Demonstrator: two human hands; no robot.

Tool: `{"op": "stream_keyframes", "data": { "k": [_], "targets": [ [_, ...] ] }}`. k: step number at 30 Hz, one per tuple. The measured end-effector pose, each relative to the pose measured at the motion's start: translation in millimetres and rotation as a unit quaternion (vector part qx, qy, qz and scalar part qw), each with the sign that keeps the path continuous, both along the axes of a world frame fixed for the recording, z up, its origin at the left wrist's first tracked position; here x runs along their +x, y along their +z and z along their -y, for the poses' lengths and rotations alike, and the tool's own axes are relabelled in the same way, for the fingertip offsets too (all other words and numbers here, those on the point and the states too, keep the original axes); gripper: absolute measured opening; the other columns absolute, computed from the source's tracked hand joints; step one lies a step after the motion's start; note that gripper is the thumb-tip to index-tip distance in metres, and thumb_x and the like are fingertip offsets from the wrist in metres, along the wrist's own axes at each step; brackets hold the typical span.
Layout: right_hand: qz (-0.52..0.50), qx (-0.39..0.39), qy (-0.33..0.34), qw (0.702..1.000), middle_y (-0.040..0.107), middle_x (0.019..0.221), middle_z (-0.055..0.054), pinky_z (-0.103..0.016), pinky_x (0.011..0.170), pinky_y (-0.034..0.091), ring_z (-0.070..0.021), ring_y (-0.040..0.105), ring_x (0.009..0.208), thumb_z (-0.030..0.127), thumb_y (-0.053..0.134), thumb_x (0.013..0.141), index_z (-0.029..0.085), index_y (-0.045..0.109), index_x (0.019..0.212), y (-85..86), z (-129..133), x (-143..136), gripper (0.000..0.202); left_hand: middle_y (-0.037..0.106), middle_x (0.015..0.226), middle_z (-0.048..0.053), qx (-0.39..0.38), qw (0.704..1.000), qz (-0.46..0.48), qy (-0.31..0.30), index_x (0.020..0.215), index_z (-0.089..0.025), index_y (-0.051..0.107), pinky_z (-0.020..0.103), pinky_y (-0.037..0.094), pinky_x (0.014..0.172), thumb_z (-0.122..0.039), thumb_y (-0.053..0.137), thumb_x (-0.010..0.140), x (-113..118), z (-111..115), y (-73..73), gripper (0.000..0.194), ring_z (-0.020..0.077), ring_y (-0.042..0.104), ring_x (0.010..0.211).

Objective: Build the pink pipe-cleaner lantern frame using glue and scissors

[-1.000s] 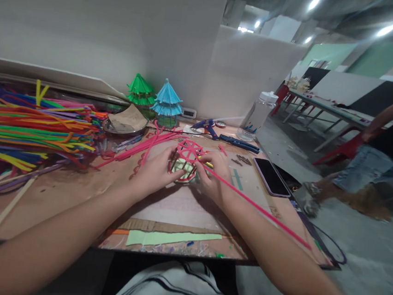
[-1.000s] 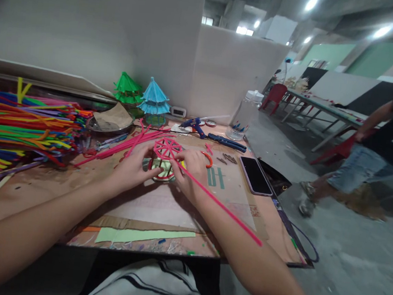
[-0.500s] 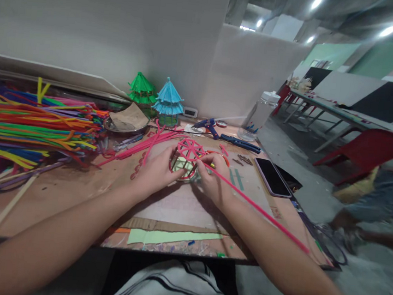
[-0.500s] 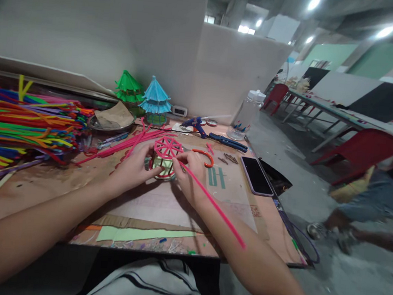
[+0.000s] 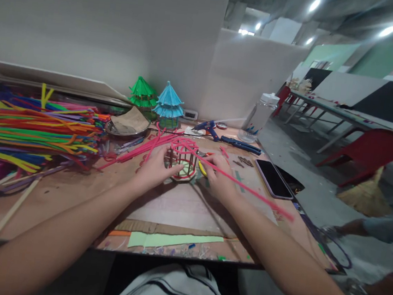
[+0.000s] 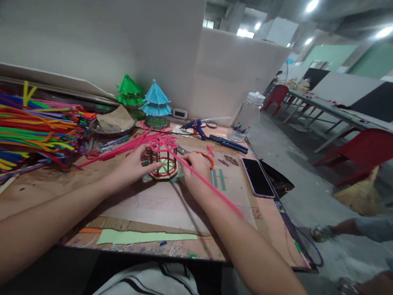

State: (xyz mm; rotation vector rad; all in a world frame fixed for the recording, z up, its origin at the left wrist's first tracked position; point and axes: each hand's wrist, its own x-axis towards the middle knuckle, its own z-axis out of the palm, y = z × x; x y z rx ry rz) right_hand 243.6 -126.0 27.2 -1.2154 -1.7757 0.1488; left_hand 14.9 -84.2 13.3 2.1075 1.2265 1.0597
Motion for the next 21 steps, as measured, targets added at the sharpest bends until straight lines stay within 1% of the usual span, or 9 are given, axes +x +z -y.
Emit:
{"op": "stream_keyframes", "data": {
  "k": [3, 5, 7, 10, 13, 15, 17, 19, 21],
  "targets": [
    [-0.027, -0.010, 0.010, 1.000, 0.068, 0.080, -0.004, -0.036, 0.075, 0.048, -0.0228, 0.062, 0.077, 0.037, 0.062, 0.093, 0.023, 0.066, 0.083, -1.3, -0.7, -0.6, 0.018, 0.070, 0.121, 0.013, -0.049, 0.999, 0.007, -0.022, 0.125, -0.020, 0.055, 0.054, 0.053, 0.102, -0.046, 0.073, 0.082, -0.6, 1.9, 2.2, 0.053, 0.0323, 0.068, 0.114],
    [-0.051, -0.014, 0.024, 0.998, 0.068, 0.084, -0.004, -0.036, 0.077, 0.050, -0.0219, 0.062, 0.079, 0.037, 0.064, 0.091, 0.022, 0.068, 0.098, -2.7, -0.2, -2.7, 0.017, 0.068, 0.131, 0.013, -0.060, 0.997, 0.012, -0.056, 0.134, -0.020, 0.053, 0.054, 0.049, 0.109, -0.045, 0.071, 0.082, -1.5, 2.6, 4.5, 0.060, 0.0334, 0.064, 0.125],
    [-0.073, -0.019, 0.030, 0.997, 0.069, 0.088, -0.004, -0.035, 0.078, 0.051, -0.0213, 0.063, 0.080, 0.035, 0.064, 0.091, 0.020, 0.066, 0.113, -3.9, 1.4, -5.8, 0.026, 0.064, 0.139, 0.013, -0.064, 0.994, 0.017, -0.085, 0.140, -0.022, 0.051, 0.052, 0.044, 0.115, -0.044, 0.069, 0.083, -2.4, 2.9, 6.7, 0.065, 0.0335, 0.059, 0.133],
    [-0.082, -0.030, 0.031, 0.996, 0.069, 0.090, -0.004, -0.034, 0.079, 0.052, -0.0207, 0.064, 0.082, 0.032, 0.061, 0.093, 0.020, 0.066, 0.114, -4.4, 3.9, -10.2, 0.025, 0.063, 0.143, 0.012, -0.072, 0.991, 0.021, -0.109, 0.143, -0.022, 0.050, 0.051, 0.043, 0.117, -0.042, 0.069, 0.082, -2.9, 2.6, 8.1, 0.068, 0.0333, 0.058, 0.135],
    [-0.076, -0.040, 0.041, 0.995, 0.072, 0.095, -0.005, -0.034, 0.082, 0.053, -0.0211, 0.067, 0.088, 0.030, 0.058, 0.095, 0.021, 0.065, 0.114, -1.7, 1.6, -7.8, 0.022, 0.065, 0.138, 0.013, -0.079, 0.992, 0.023, -0.091, 0.140, -0.023, 0.051, 0.053, 0.044, 0.115, -0.041, 0.072, 0.079, -2.8, 1.8, 7.3, 0.068, 0.0335, 0.061, 0.130],
    [-0.055, -0.045, 0.031, 0.997, 0.073, 0.102, -0.007, -0.035, 0.086, 0.054, -0.0219, 0.069, 0.094, 0.027, 0.055, 0.096, 0.021, 0.064, 0.117, 2.7, -4.4, 1.4, 0.024, 0.067, 0.130, 0.012, -0.080, 0.994, 0.036, -0.064, 0.135, -0.023, 0.052, 0.054, 0.048, 0.110, -0.042, 0.074, 0.078, -3.2, 0.9, 7.6, 0.063, 0.0327, 0.064, 0.124],
    [-0.003, -0.064, -0.009, 0.998, 0.073, 0.109, -0.009, -0.037, 0.091, 0.053, -0.0227, 0.069, 0.100, 0.022, 0.052, 0.096, 0.019, 0.063, 0.122, 8.0, -12.4, 16.9, 0.028, 0.068, 0.122, 0.012, -0.087, 0.994, 0.060, -0.040, 0.127, -0.022, 0.054, 0.053, 0.051, 0.105, -0.044, 0.074, 0.079, -4.5, -0.5, 9.6, 0.057, 0.0318, 0.066, 0.118],
    [0.074, -0.114, -0.044, 0.990, 0.074, 0.115, -0.011, -0.039, 0.094, 0.052, -0.0238, 0.069, 0.106, 0.017, 0.050, 0.097, 0.018, 0.061, 0.130, 11.9, -19.7, 35.1, 0.035, 0.068, 0.118, 0.012, -0.099, 0.991, 0.089, -0.031, 0.122, -0.020, 0.053, 0.050, 0.053, 0.101, -0.046, 0.075, 0.079, -6.3, -2.8, 12.5, 0.054, 0.0309, 0.067, 0.114],
    [0.110, -0.150, -0.036, 0.982, 0.074, 0.119, -0.013, -0.040, 0.094, 0.052, -0.0256, 0.069, 0.106, 0.015, 0.056, 0.094, 0.018, 0.063, 0.129, 12.9, -24.1, 50.8, 0.036, 0.067, 0.119, 0.012, -0.102, 0.989, 0.103, -0.028, 0.120, -0.019, 0.052, 0.049, 0.053, 0.102, -0.047, 0.076, 0.079, -8.0, -5.8, 14.7, 0.055, 0.0301, 0.067, 0.114]
  ]
}}
